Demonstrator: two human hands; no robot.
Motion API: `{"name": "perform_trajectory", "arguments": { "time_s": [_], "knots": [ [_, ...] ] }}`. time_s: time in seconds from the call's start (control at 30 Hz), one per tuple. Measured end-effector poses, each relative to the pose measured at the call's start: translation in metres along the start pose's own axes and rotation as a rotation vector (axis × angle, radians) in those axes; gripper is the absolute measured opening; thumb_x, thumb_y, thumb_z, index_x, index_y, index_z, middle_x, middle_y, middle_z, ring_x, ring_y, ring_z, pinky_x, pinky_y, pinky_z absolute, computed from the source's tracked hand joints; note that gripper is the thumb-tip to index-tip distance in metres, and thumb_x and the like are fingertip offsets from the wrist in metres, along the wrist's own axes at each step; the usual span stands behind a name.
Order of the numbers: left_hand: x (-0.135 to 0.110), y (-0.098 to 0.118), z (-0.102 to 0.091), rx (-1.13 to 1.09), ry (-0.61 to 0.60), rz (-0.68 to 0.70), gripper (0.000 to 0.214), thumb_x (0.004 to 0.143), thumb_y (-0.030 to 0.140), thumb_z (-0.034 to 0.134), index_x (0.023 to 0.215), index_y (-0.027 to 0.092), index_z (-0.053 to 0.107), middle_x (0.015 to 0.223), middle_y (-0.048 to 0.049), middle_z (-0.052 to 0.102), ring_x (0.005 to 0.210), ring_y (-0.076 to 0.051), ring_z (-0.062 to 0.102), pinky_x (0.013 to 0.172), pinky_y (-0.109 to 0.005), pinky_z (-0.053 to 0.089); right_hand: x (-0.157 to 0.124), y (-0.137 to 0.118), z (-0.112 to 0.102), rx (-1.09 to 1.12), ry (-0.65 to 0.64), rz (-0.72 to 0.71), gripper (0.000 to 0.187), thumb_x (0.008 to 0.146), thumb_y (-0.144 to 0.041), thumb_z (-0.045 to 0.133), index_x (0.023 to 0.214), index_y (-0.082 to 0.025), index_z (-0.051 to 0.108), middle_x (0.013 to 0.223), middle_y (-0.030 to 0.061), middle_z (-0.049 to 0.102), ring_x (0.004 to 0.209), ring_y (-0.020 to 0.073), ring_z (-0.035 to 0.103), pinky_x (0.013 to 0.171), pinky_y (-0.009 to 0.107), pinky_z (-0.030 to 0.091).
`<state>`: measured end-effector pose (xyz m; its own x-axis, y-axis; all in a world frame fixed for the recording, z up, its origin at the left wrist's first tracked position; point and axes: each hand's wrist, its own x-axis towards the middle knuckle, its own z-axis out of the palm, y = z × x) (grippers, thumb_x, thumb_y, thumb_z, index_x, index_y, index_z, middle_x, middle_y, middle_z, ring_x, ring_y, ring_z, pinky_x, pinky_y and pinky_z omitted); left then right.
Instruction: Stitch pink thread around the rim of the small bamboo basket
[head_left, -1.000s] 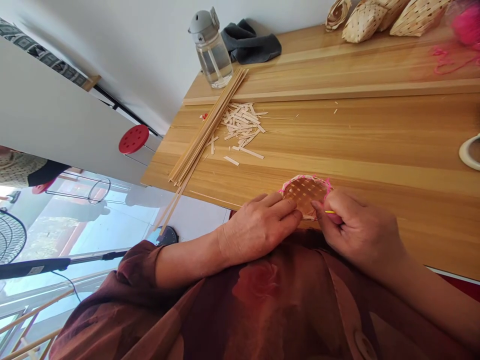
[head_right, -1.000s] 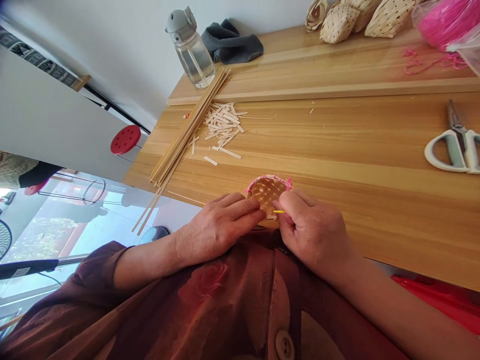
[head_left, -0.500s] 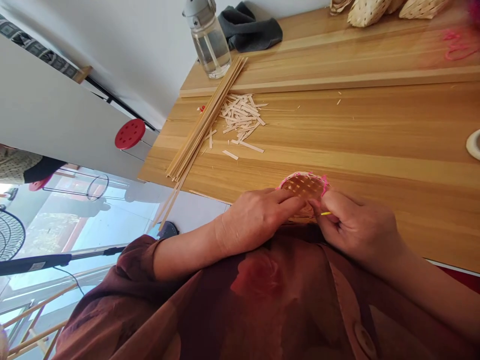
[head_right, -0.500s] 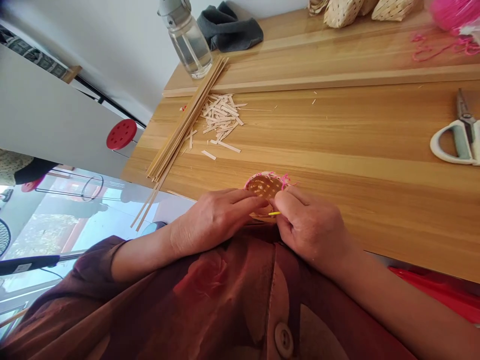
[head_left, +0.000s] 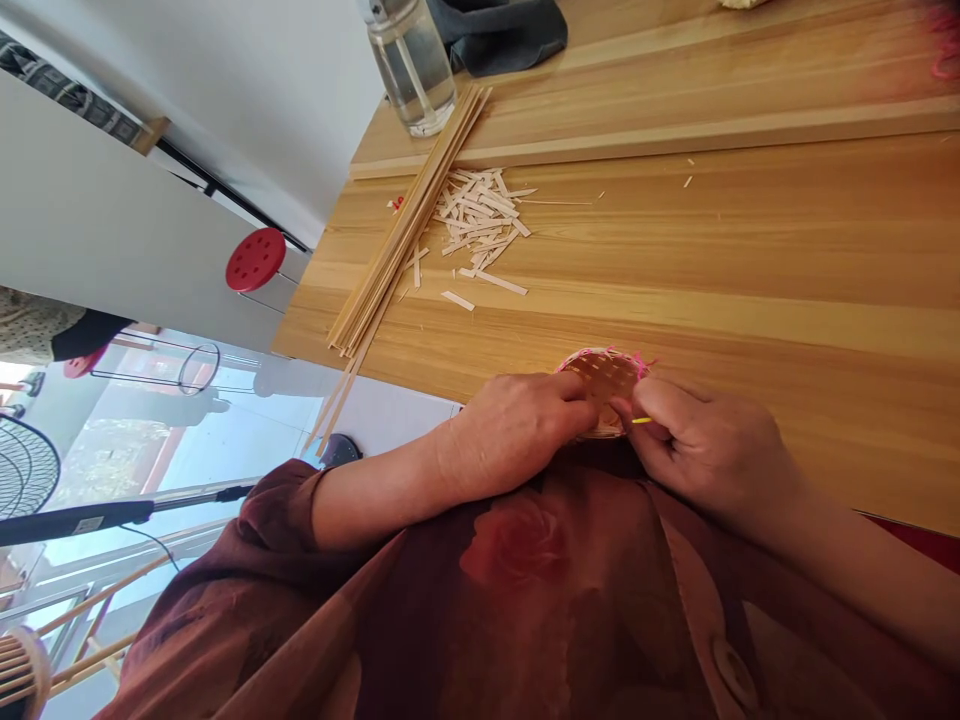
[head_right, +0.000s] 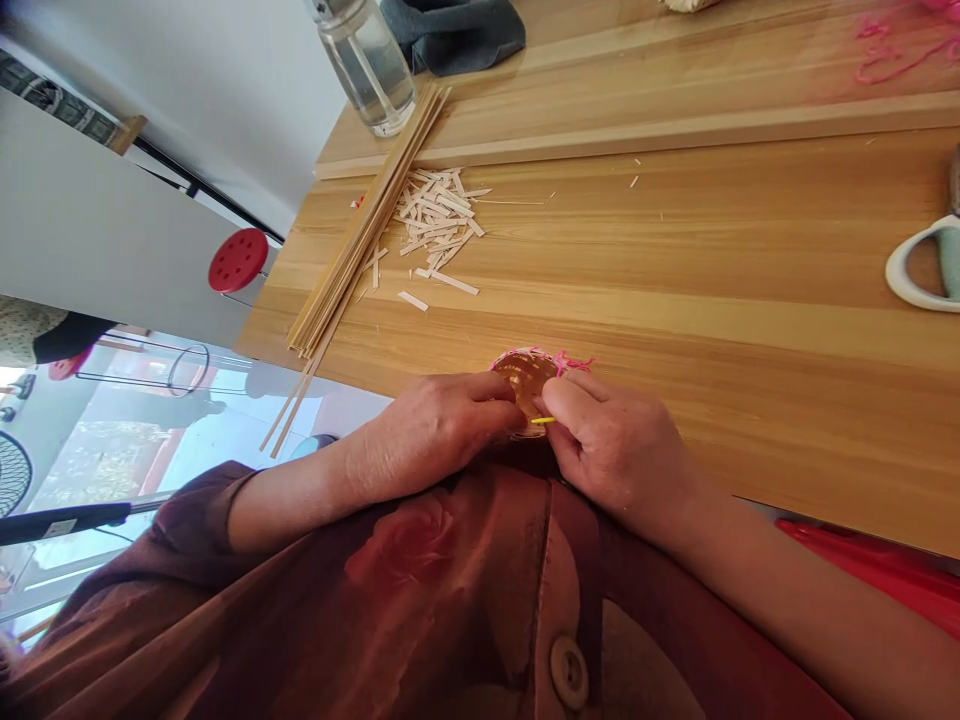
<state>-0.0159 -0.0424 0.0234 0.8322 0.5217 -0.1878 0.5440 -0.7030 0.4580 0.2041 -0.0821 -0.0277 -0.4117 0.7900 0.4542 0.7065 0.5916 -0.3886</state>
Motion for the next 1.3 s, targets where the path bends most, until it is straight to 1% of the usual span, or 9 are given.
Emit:
{"name": "perform_trajectory", "arguments": {
  "time_s": [0.17, 0.23, 0.33, 0.53, 0.63, 0.77, 1.07, 1.17, 1.3],
  "knots": [
    [0.001, -0.004, 0.001, -0.006, 0.043, 0.024, 0.024, 0.108, 0.021, 0.051, 0.11, 0.016, 0.074, 0.121, -0.0064, 0.073, 0.098, -0.016, 0.071, 0.077, -0.026, 0.052, -0.005, 0.006, 0.003, 0.005, 0.009, 0.05, 0.026, 0.096, -0.016, 0.055, 0.076, -0.024, 0.041, 0.066, -0.0024, 0.051, 0.056, 0.0138, 0.049, 0.054, 0.029, 0.027],
    [0.0, -0.007, -0.001, -0.074, 0.065, 0.037, 0.023, 0.106, 0.02, 0.054, 0.121, 0.019, 0.072, 0.13, -0.0066, 0.073, 0.11, -0.018, 0.072, 0.087, -0.028, 0.055, -0.005, 0.007, 0.003, 0.002, 0.021, 0.063, 0.025, 0.096, -0.017, 0.055, 0.076, -0.024, 0.041, 0.064, -0.0029, 0.05, 0.054, 0.0137, 0.048, 0.054, 0.03, 0.027],
    [-0.002, -0.01, -0.007, -0.156, 0.085, 0.03, 0.04, 0.103, 0.026, 0.063, 0.142, 0.023, 0.06, 0.14, -0.0079, 0.071, 0.124, -0.022, 0.071, 0.099, -0.034, 0.058, -0.002, 0.009, 0.003, -0.013, 0.042, 0.062, 0.022, 0.095, -0.016, 0.055, 0.078, -0.024, 0.043, 0.064, -0.0026, 0.052, 0.055, 0.0142, 0.051, 0.054, 0.029, 0.029],
    [-0.006, -0.013, -0.006, -0.281, 0.206, -0.058, 0.04, 0.108, 0.028, 0.052, 0.147, 0.022, 0.057, 0.135, -0.0082, 0.075, 0.12, -0.021, 0.075, 0.101, -0.036, 0.06, 0.004, 0.009, -0.001, -0.105, 0.062, 0.01, 0.022, 0.089, -0.013, 0.051, 0.075, -0.024, 0.039, 0.065, -0.0027, 0.048, 0.053, 0.0128, 0.045, 0.052, 0.028, 0.029],
    [-0.008, -0.014, 0.001, -0.388, 0.293, -0.043, 0.045, 0.103, 0.031, 0.063, 0.147, 0.02, 0.057, 0.139, -0.009, 0.074, 0.121, -0.02, 0.074, 0.104, -0.035, 0.06, 0.006, 0.006, -0.005, -0.136, 0.096, -0.029, 0.024, 0.089, -0.011, 0.05, 0.074, -0.025, 0.036, 0.065, -0.0032, 0.046, 0.053, 0.0124, 0.042, 0.051, 0.029, 0.026],
    [-0.012, -0.017, 0.005, -0.426, 0.309, -0.012, 0.06, 0.094, 0.03, 0.076, 0.15, 0.021, 0.055, 0.14, -0.0091, 0.072, 0.116, -0.02, 0.074, 0.098, -0.033, 0.063, 0.006, 0.004, -0.007, -0.145, 0.105, -0.035, 0.026, 0.09, -0.011, 0.05, 0.074, -0.025, 0.036, 0.064, -0.0037, 0.044, 0.053, 0.0122, 0.039, 0.052, 0.029, 0.026],
    [-0.013, -0.022, 0.01, -0.13, 0.409, 0.063, 0.048, 0.097, 0.014, 0.061, 0.145, 0.02, 0.058, 0.133, -0.0098, 0.075, 0.113, -0.02, 0.075, 0.097, -0.035, 0.063, 0.003, 0.0, -0.009, -0.202, 0.1, -0.07, 0.022, 0.088, -0.008, 0.049, 0.073, -0.023, 0.044, 0.067, -0.0004, 0.051, 0.058, 0.0142, 0.043, 0.054, 0.03, 0.026],
    [-0.012, -0.019, 0.017, -0.04, 0.487, 0.094, 0.038, 0.095, 0.011, 0.059, 0.133, 0.018, 0.063, 0.125, -0.0097, 0.077, 0.11, -0.02, 0.076, 0.094, -0.033, 0.063, 0.002, -0.003, -0.012, -0.239, 0.095, -0.095, 0.025, 0.092, -0.007, 0.047, 0.072, -0.022, 0.048, 0.068, 0.001, 0.054, 0.061, 0.0153, 0.045, 0.056, 0.031, 0.028],
    [-0.005, -0.019, 0.026, -0.008, 0.609, 0.116, 0.013, 0.101, 0.019, 0.061, 0.113, 0.018, 0.067, 0.111, -0.007, 0.079, 0.101, -0.017, 0.078, 0.088, -0.028, 0.063, 0.002, -0.005, -0.013, -0.235, 0.075, -0.091, 0.026, 0.096, -0.009, 0.047, 0.073, -0.022, 0.049, 0.07, 0.0019, 0.056, 0.063, 0.0163, 0.049, 0.058, 0.031, 0.03]
  ]
}}
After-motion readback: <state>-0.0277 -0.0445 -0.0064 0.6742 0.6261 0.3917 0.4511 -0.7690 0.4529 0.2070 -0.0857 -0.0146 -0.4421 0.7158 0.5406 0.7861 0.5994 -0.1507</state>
